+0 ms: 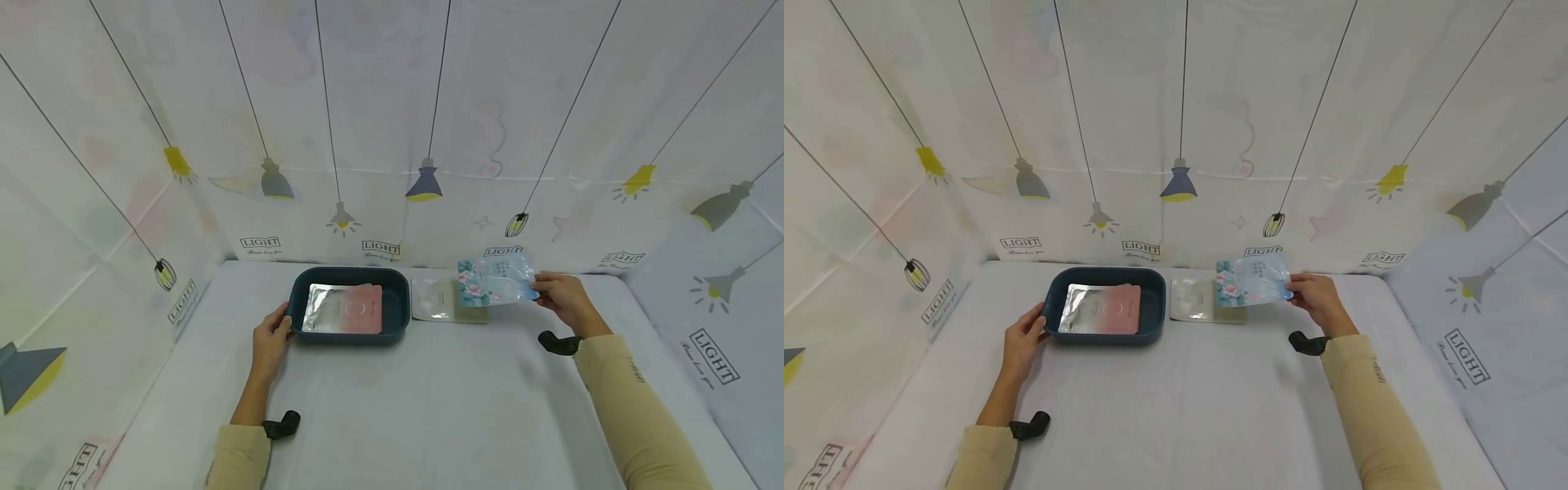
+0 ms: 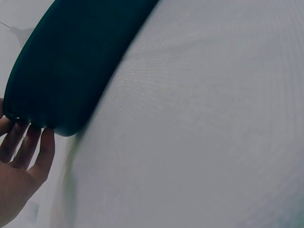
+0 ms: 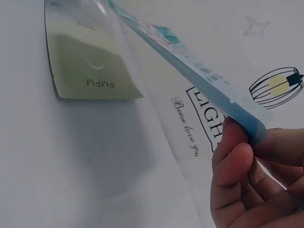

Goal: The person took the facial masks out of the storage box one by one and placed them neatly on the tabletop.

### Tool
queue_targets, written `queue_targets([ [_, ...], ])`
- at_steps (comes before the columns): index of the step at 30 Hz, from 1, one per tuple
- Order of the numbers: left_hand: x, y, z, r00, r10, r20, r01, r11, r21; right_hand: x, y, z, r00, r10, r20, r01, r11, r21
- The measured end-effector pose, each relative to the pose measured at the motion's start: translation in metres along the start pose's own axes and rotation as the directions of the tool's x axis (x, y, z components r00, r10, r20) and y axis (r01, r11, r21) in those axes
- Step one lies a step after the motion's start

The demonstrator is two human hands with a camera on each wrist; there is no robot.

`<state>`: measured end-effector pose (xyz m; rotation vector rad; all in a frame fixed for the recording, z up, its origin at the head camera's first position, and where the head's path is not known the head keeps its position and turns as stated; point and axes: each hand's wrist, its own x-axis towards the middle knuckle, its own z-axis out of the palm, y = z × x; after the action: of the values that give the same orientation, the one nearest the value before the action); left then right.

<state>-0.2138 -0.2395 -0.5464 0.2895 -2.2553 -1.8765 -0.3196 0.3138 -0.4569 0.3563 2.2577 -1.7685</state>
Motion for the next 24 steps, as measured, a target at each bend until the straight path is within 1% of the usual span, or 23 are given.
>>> queue_targets([
  [7, 0.001, 0.001, 0.0, 1.0, -0.009, -0.003, 0.009, 1.0, 0.011, 0.005, 0.012, -0.011, 0.998, 0.064, -0.023, -0.064, 0.998, -0.013],
  [10, 0.001, 0.0, 0.0, 1.0, -0.014, -0.003, 0.014, 1.0, 0.015, 0.007, 0.019, -0.015, 0.997, 0.076, -0.029, -0.077, 0.997, -0.003],
  [15, 0.0, 0.0, 0.0, 1.0, -0.014, -0.005, 0.014, 1.0, 0.018, 0.012, 0.029, -0.022, 0.993, 0.102, -0.053, -0.104, 0.994, -0.031],
  [20, 0.0, 0.001, 0.0, 1.0, -0.009, -0.004, 0.009, 1.0, 0.019, 0.018, 0.035, -0.03, 0.99, 0.115, -0.078, -0.121, 0.99, -0.067],
  [24, 0.001, 0.002, 0.0, 1.0, -0.024, -0.004, 0.024, 1.0, 0.019, 0.022, 0.038, -0.036, 0.987, 0.13, -0.09, -0.136, 0.988, -0.067],
])
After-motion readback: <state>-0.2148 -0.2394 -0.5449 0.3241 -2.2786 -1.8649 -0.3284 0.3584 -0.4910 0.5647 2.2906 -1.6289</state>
